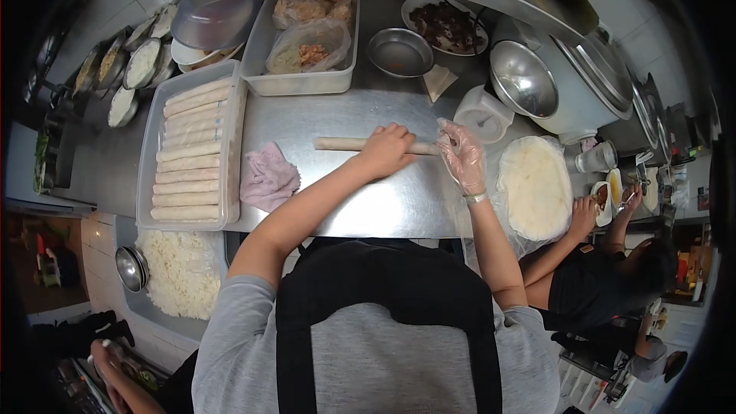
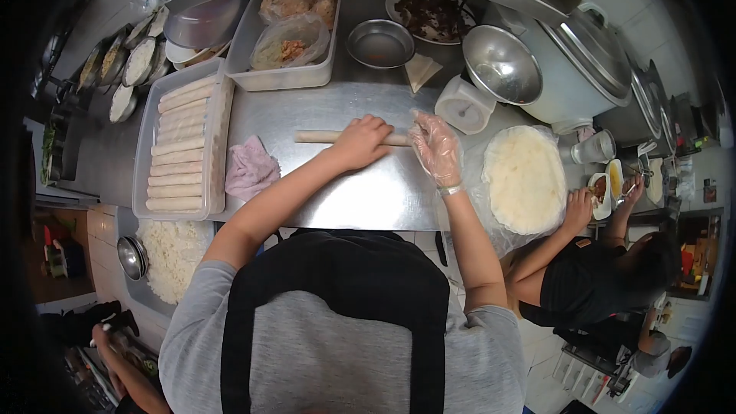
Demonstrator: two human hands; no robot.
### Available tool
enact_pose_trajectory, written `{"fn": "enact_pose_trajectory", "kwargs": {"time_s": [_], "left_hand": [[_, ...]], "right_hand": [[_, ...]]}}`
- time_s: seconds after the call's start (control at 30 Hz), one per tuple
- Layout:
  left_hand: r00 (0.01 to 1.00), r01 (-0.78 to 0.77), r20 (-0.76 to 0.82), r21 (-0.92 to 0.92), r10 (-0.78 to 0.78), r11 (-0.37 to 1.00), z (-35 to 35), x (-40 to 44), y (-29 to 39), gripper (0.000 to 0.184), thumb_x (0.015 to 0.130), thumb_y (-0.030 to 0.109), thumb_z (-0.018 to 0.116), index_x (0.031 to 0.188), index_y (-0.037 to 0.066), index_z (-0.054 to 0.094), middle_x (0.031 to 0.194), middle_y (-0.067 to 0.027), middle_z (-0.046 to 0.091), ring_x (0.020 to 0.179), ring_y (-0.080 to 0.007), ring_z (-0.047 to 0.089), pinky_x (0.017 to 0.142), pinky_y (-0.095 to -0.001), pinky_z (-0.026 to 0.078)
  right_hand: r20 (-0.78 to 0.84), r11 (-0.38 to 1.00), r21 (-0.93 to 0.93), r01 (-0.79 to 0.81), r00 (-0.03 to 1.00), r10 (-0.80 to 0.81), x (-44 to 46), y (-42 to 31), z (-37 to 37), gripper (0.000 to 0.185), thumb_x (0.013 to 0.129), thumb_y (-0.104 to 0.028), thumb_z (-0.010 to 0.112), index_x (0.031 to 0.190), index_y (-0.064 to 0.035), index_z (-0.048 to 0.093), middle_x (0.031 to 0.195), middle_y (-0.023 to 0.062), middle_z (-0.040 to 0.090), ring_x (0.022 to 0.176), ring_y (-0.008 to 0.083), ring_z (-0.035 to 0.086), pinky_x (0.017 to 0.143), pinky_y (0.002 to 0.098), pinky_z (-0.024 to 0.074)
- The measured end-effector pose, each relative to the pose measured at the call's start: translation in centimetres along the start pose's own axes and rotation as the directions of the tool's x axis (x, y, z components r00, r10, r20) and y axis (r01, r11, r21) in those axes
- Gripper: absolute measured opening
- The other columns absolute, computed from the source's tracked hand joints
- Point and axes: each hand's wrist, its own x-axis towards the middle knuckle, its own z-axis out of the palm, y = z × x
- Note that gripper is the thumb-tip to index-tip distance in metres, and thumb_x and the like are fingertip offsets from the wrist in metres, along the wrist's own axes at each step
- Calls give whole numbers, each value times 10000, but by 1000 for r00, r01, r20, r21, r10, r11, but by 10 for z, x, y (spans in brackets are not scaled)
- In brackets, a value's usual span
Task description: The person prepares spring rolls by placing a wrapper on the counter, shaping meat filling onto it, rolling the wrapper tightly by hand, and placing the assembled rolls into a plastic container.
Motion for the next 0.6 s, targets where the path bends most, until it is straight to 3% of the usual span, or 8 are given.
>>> {"fn": "enact_pose_trajectory", "kwargs": {"time_s": [0.13,0.23,0.3,0.33,0.4,0.43,0.57,0.6], "left_hand": [[999,-38,-7,23,39,999,16,27,3,414,743,317,727,1012,49,562,1055,-129,577,1052,-289,526,866,-423,435],[995,-38,-97,-144,24,989,10,39,-8,430,744,309,738,1018,53,528,952,-135,598,945,-320,582,798,-416,461],[996,82,17,-516,-86,853,-41,34,1,414,771,240,728,1052,55,487,888,-118,602,783,-281,612,699,-384,473],[996,84,14,-510,-90,856,-62,30,5,414,771,240,728,1052,55,487,888,-118,602,783,-281,612,699,-384,473],[983,-93,-180,-648,-33,756,-99,15,19,402,792,155,707,1089,68,450,813,-70,598,677,-188,583,636,-329,459],[970,-76,-220,-688,-108,721,-112,10,26,332,778,85,708,1038,59,505,765,-24,587,672,-89,538,611,-263,444],[919,-128,-332,-763,-214,633,-121,-2,28,113,758,-9,671,845,16,603,773,-1,605,690,-20,523,595,-194,426],[915,-130,-339,-761,-218,635,-119,-3,31,113,758,-9,671,845,16,603,773,-1,605,690,-20,523,595,-194,426]], "right_hand": [[-63,997,-32,63,996,-65,1,-13,-14,312,841,-87,658,1140,-10,612,1019,133,638,879,227,630,769,311,512],[-124,997,-33,65,990,-69,-3,-16,-25,307,831,-85,665,1126,-15,613,1011,148,640,881,268,638,778,333,519],[-151,999,-13,50,987,-52,-4,-25,-27,301,829,-80,665,1119,-17,616,1011,149,641,882,278,634,795,342,514],[-170,995,-51,82,981,-89,-3,-35,-29,303,816,-68,665,1112,-24,621,1027,153,638,903,294,627,818,355,504],[-183,989,-82,120,974,-133,0,-54,-27,305,803,-55,666,1105,-30,627,1043,157,634,924,310,620,842,368,493],[-172,965,-136,223,954,-244,2,-65,-23,328,781,-58,678,1105,-47,632,1093,150,619,971,318,603,863,383,479],[-37,814,-212,541,828,-560,12,-104,0,392,721,-80,706,1107,-110,648,1246,104,557,1129,325,531,925,429,430],[-33,810,-209,548,824,-566,16,-110,5,392,721,-80,706,1107,-110,648,1246,104,557,1129,325,531,925,429,430]]}}
